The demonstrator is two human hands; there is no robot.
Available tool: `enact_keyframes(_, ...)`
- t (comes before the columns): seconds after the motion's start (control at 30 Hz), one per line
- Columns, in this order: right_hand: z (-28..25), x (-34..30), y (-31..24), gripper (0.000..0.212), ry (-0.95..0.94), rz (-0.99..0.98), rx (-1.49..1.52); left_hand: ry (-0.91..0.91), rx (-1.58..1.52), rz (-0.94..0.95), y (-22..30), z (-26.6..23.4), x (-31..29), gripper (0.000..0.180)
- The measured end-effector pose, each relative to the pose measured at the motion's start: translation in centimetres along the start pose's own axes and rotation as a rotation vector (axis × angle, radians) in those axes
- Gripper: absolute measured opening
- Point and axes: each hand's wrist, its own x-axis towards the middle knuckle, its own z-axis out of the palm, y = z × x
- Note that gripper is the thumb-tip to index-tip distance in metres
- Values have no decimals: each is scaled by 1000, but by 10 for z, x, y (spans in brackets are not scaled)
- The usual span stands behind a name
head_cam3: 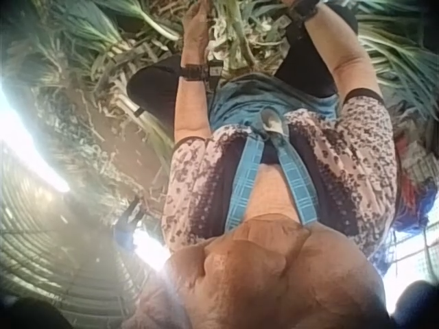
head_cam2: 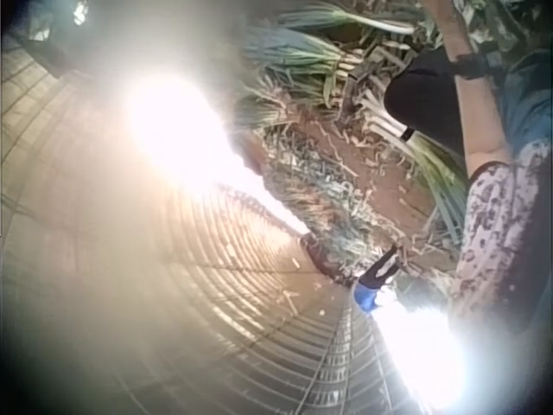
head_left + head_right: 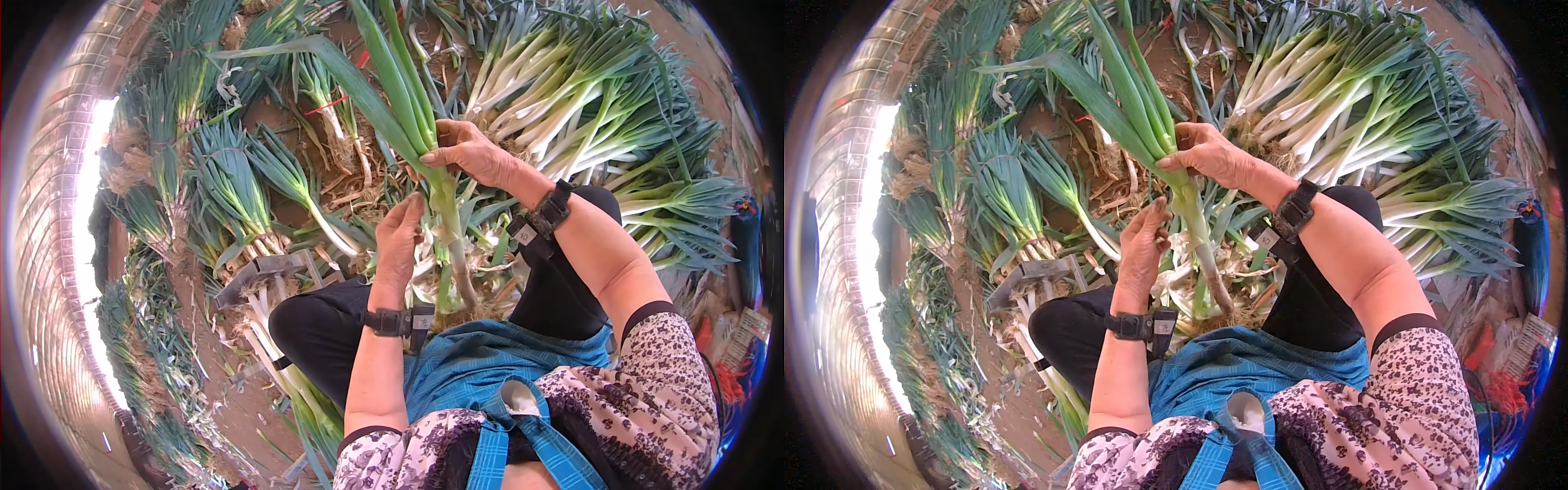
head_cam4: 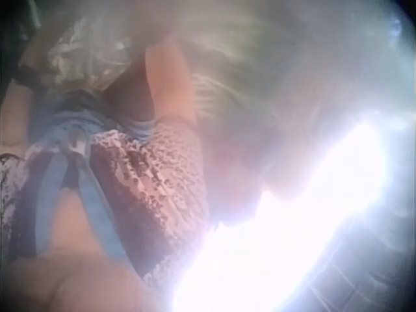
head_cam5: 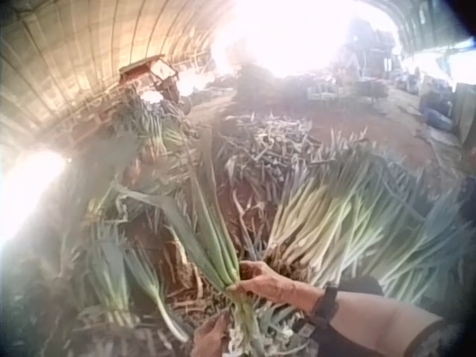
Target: The person cleans leeks by hand, peeling away the outer layers and pulling off the roots, before bundling them together with red string.
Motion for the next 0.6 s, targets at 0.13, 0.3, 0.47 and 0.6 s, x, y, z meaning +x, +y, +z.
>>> enact_keyframes(0.13,8,1,1,46,-82,0,87,-163,224,195,5,0,3,26)
enact_keyframes(0.3,9,-1,-4,48,-175,-39,102,-246,249,212,2,-7,7,19)
enact_keyframes(0.47,9,-3,-7,48,-226,35,172,-259,70,165,-12,-5,11,16)
enact_keyframes(0.6,15,-4,-13,49,-290,41,228,-289,-337,-43,-25,1,7,13)
